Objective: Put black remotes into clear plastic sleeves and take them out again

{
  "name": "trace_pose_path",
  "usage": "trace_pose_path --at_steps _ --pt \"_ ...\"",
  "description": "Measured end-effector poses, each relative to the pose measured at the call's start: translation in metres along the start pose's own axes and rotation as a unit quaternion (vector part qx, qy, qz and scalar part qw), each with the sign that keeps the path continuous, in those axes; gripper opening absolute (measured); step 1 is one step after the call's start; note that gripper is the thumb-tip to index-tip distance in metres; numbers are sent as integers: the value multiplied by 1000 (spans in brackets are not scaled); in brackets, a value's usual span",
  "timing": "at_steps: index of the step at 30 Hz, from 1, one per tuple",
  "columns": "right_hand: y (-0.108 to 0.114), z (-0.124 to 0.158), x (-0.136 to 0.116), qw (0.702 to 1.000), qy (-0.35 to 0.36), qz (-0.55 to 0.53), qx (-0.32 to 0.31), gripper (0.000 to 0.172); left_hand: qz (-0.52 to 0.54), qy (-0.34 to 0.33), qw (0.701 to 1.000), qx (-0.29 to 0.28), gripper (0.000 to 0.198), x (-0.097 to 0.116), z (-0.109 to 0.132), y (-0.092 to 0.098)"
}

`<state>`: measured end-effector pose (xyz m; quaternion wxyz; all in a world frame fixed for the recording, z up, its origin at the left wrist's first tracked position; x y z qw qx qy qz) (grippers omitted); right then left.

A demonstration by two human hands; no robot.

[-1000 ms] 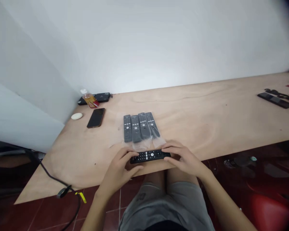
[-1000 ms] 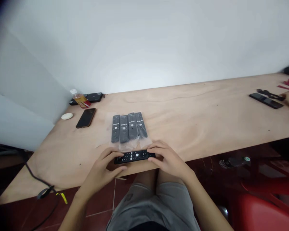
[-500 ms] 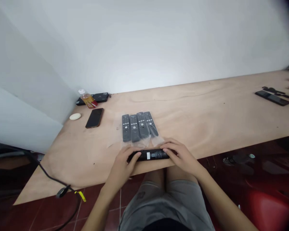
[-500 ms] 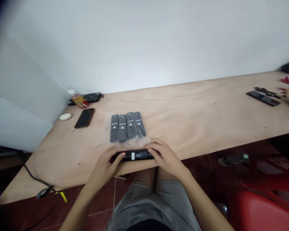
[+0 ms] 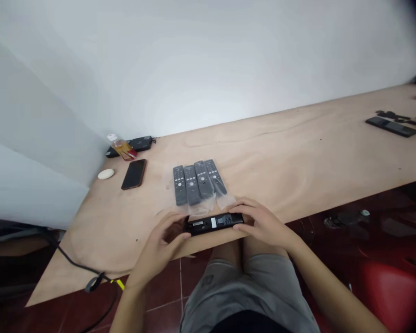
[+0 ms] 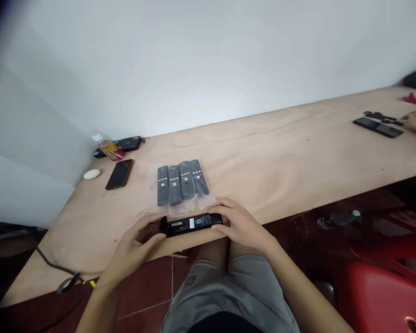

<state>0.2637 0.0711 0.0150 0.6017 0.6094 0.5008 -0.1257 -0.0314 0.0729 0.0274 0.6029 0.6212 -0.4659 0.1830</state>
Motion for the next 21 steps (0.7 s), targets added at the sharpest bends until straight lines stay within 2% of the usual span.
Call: trace_pose_path --at_steps 2,7,10,12,14,16,17,21 --pt "0 0 -2 1000 10 -3 0 44 -22 -5 1000 1 35 0 -2 -4" --pt "0 -4 -5 999 38 9 -3 41 -82 -71 994 -32 36 20 -13 -41" --pt "0 -4 -9 998 53 18 -12 39 -65 -72 994 -49 35 26 -14 -47" --pt "2 -3 -12 998 55 18 -11 38 -55 -62 996 -27 30 22 -15 -35" --pt "3 -3 -12 999 47 15 -9 36 -76 -56 995 43 29 11 -18 -11" --pt "3 -5 -11 999 33 12 -3 33 -139 -57 980 130 30 -3 -21 19" --pt "3 -7 -10 1000 27 13 0 32 -180 -59 970 154 29 -10 -22 31" --pt "2 -11 -2 998 2 39 51 33 -236 -12 964 124 25 -33 -23 53"
Point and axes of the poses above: each hand's wrist, its own z-axis away from the middle knuckle, its own y-axis out of the back of the hand, x = y × z, the point moved 7 cm from there along -z, towards the middle knuckle, and after that the axes turned 3 degrees about z, right-handed, at the moved point
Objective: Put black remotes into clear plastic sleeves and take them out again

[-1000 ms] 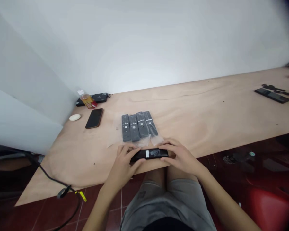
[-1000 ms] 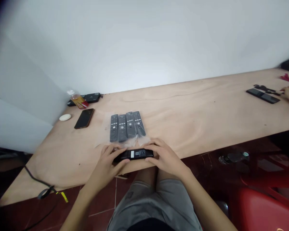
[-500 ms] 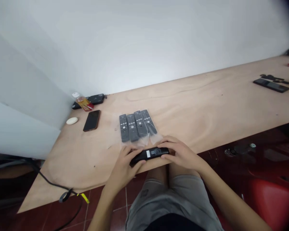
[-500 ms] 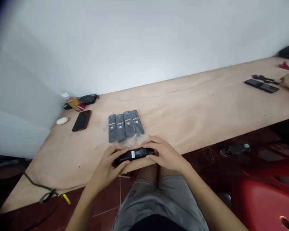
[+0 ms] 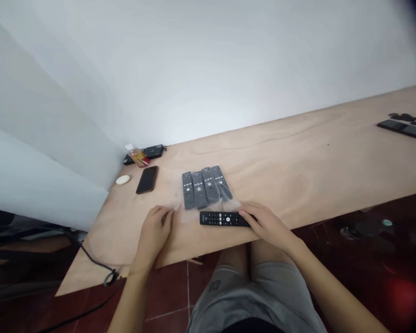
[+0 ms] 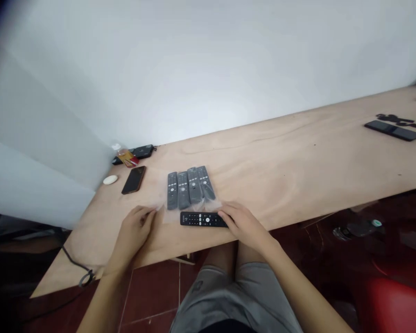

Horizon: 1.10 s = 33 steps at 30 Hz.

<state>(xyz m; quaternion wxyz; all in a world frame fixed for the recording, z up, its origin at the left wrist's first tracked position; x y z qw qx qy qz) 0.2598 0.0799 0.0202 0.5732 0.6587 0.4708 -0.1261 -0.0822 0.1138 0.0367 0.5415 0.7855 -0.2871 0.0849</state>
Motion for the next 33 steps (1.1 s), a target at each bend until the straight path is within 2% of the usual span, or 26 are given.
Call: trace_pose_path --at_steps 2,4,7,9,11,15,22,25,29,31,33 --pt "1 1 2 999 -3 24 29 30 10 34 999 -22 24 0 10 2" --pt "0 3 1 998 7 52 36 28 38 69 996 -36 22 10 26 2" --pt "-3 5 -3 997 26 71 -3 54 111 128 984 -46 23 29 46 -8" --pt "-3 6 -4 997 35 53 -31 52 144 151 977 -42 26 42 52 -17" --pt "0 7 -5 998 45 11 -42 45 156 144 977 -30 26 55 51 -25" --pt "7 12 -5 995 69 -71 -34 45 191 102 976 -19 23 74 44 -39" --pt "4 12 0 996 60 -56 -28 48 268 143 952 28 24 75 54 -45" --pt "3 12 0 996 60 -50 -32 48 251 91 963 -21 26 81 54 -42" --pt "3 11 -1 996 67 -52 -42 46 128 -36 986 -104 32 88 47 -31" --pt "4 11 0 995 69 -57 -40 46 82 -93 984 -131 35 87 40 -26" --pt "3 9 0 995 71 -64 -40 45 79 -133 976 -156 39 85 33 -24"
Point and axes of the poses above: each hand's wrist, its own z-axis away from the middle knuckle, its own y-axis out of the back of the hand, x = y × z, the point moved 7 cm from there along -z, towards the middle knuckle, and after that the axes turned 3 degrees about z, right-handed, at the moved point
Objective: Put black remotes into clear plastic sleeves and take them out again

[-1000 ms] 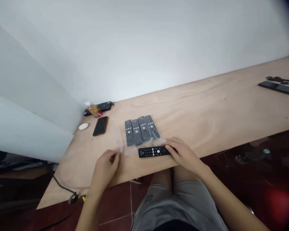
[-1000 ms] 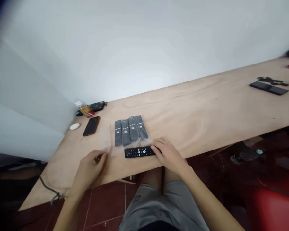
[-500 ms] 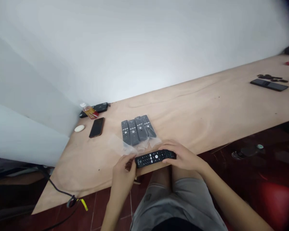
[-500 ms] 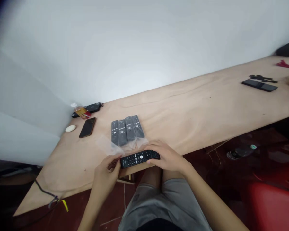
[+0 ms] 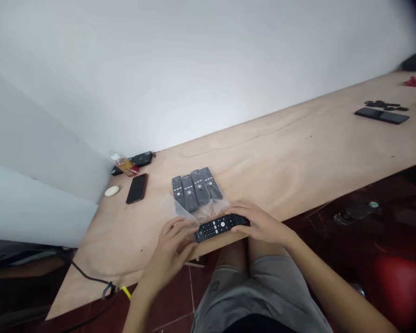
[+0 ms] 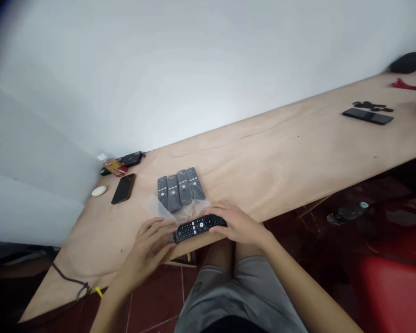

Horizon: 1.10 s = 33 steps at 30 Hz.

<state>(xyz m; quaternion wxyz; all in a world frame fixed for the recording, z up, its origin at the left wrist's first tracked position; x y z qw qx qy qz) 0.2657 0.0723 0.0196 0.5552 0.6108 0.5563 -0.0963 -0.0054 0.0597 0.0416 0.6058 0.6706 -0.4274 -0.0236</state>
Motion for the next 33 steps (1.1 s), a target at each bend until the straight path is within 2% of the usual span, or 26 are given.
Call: trace_pose_path --at_steps 2,5,11,13,15,17,20,23,27,33 --pt "-1 -2 0 1000 -2 -8 -7 44 15 -23 1000 -8 47 -3 -6 1" --pt "-2 -5 -1 1000 -9 -13 -14 42 41 -23 999 20 54 -6 -14 -4" --pt "-1 -8 0 999 -31 5 -9 36 49 12 986 160 43 5 -18 -22" --pt "-1 -8 0 999 -31 7 -12 35 39 10 983 182 37 9 -17 -22" --pt "-1 -8 0 999 -28 4 -25 37 39 -15 986 159 32 13 -17 -20" --pt "-1 -8 0 999 -22 -7 -37 39 43 -42 994 97 32 13 -15 -18" --pt "-2 -9 -1 999 -12 -26 -41 39 56 -46 997 29 43 8 -11 -14" --pt "-6 -13 -3 999 -4 -34 -41 39 79 -22 995 51 58 3 -11 -14" --pt "-12 -22 -6 998 10 -38 -41 39 87 6 992 96 77 8 -19 -26" --pt "-16 -27 -8 998 14 -17 -58 45 75 14 992 98 84 18 -34 -41"
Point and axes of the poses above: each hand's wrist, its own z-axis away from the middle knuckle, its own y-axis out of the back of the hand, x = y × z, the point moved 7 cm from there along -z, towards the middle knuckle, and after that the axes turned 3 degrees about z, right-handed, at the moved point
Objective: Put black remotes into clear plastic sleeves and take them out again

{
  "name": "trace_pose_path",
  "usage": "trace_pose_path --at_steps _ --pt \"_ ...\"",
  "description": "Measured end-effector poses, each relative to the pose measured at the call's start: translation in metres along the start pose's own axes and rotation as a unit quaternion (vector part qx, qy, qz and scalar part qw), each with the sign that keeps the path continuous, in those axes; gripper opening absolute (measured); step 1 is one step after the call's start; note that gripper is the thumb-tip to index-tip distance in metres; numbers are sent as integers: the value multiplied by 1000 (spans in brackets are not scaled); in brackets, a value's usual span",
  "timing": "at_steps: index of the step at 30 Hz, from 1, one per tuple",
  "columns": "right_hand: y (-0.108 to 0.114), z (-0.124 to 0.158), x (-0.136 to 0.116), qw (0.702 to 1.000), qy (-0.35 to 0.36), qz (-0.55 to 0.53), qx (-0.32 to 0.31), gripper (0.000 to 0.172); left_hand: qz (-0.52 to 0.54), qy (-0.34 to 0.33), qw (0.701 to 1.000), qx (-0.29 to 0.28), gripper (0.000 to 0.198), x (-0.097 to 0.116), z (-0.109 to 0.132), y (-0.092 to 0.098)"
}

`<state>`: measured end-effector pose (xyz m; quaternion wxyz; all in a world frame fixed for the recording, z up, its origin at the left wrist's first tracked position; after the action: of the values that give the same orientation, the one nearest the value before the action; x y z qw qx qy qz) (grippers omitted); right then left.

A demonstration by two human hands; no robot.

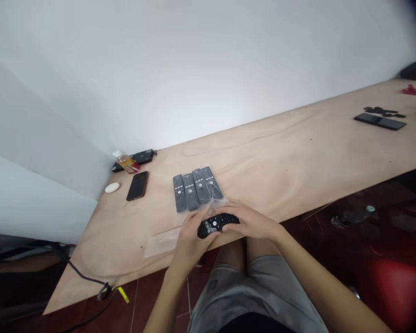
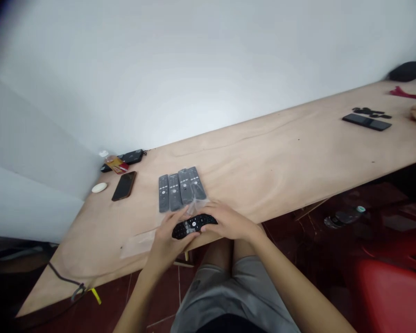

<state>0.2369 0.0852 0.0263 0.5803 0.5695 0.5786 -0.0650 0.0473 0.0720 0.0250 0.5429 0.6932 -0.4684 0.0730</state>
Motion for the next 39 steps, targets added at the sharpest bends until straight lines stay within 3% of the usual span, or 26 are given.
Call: trace_pose_path --at_steps 9,16,22,25,31,33,36,39 --pt "-1 3 1 1000 -5 2 4 46 22 47 996 -74 88 -1 7 17" --pt "-4 0 2 1000 -1 -8 13 49 15 -11 997 -70 84 15 -17 -12" --pt "18 25 10 990 -80 29 108 55 1 28 996 -80 93 12 -10 5" --pt "20 35 10 980 -123 40 149 39 1 36 997 -74 85 9 -4 10" --pt "-9 16 -1 974 -152 1 170 16 25 -4 996 -83 81 23 -15 -23" --pt "-17 10 3 969 -169 -6 181 16 33 -7 996 -88 85 27 -18 -26" --pt "-18 11 15 961 -173 -61 208 35 4 20 997 -78 88 21 -15 -13" --pt "-8 23 28 947 -191 -110 232 38 -18 49 996 -75 79 10 -8 8"
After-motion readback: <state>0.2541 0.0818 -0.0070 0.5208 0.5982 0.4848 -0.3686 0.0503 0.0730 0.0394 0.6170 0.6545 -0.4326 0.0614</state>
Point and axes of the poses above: each hand's wrist, its own z-axis away from the middle knuckle, its own y-axis out of the back of the hand, x = y × z, the point moved 7 cm from there along -z, towards the middle knuckle, and after that the axes turned 3 degrees about z, right-handed, at the moved point
